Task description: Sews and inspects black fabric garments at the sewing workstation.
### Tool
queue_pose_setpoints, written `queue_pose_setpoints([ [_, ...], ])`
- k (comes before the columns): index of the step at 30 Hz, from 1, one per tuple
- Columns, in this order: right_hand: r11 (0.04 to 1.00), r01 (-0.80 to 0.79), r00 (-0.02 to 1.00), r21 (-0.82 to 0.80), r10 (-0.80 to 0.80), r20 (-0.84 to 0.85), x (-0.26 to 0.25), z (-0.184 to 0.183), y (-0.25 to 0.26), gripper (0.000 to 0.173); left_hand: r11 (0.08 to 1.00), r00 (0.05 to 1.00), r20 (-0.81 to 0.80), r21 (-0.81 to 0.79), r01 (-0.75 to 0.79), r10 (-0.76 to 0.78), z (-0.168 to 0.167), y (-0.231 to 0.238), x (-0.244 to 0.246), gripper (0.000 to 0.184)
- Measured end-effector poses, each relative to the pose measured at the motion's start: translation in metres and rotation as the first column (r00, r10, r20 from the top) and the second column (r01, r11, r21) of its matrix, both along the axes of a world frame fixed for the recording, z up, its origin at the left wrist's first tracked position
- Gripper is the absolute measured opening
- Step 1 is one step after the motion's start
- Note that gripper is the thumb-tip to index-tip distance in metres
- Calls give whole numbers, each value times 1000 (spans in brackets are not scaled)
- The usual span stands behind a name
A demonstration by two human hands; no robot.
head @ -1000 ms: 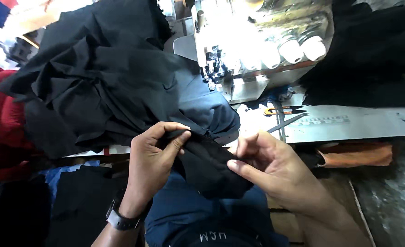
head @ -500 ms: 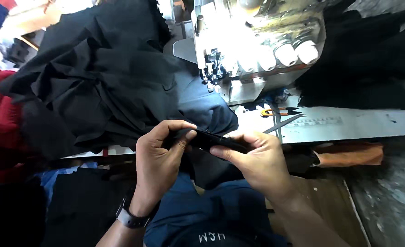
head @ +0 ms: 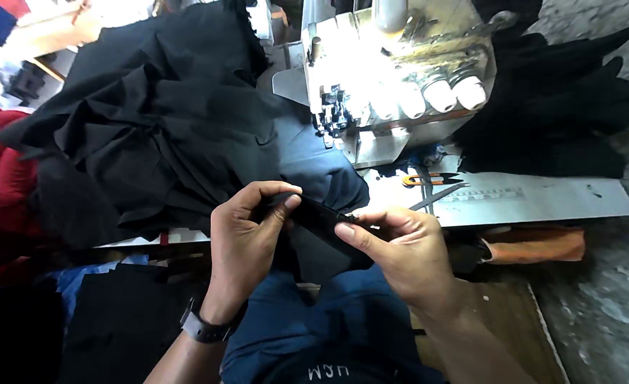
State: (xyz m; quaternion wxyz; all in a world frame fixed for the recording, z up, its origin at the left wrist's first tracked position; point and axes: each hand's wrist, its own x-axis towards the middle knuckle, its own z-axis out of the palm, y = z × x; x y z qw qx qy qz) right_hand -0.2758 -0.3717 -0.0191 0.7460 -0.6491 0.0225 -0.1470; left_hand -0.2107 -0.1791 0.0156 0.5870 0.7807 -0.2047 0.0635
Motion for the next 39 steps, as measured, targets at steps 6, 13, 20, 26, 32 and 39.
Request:
queue_pose_setpoints([
  [6, 971, -230, 961, -59, 217, -172, -8, 10, -19, 13, 998, 1000, 15, 68, -7, 6, 5, 5, 8, 15],
  [13, 978, -121, 981, -171, 92, -170, -8, 8, -22, 15, 998, 1000, 9, 61, -11, 11, 3, 3, 13, 17],
  [20, 988, -101, 981, -119, 79, -178, 0, 8, -25, 10, 998, 1000, -16, 66, -18, 20, -6, 1, 27, 15],
  [26, 994, -98, 991, -39, 94, -93, 19, -5, -20, 9, 975, 981, 190, 224, -11, -33, 17, 6, 44, 9],
  [32, 927, 49, 986, -372, -104, -130, 68, -34, -37, 24, 922, 899, 437, 341, -183, 16, -8, -43, 110, 15],
  [39, 979, -91, 956, -180, 35, -292, 71, -49, -49, 19, 953, 923, 383, 293, -77, -43, -46, -49, 124, 19],
])
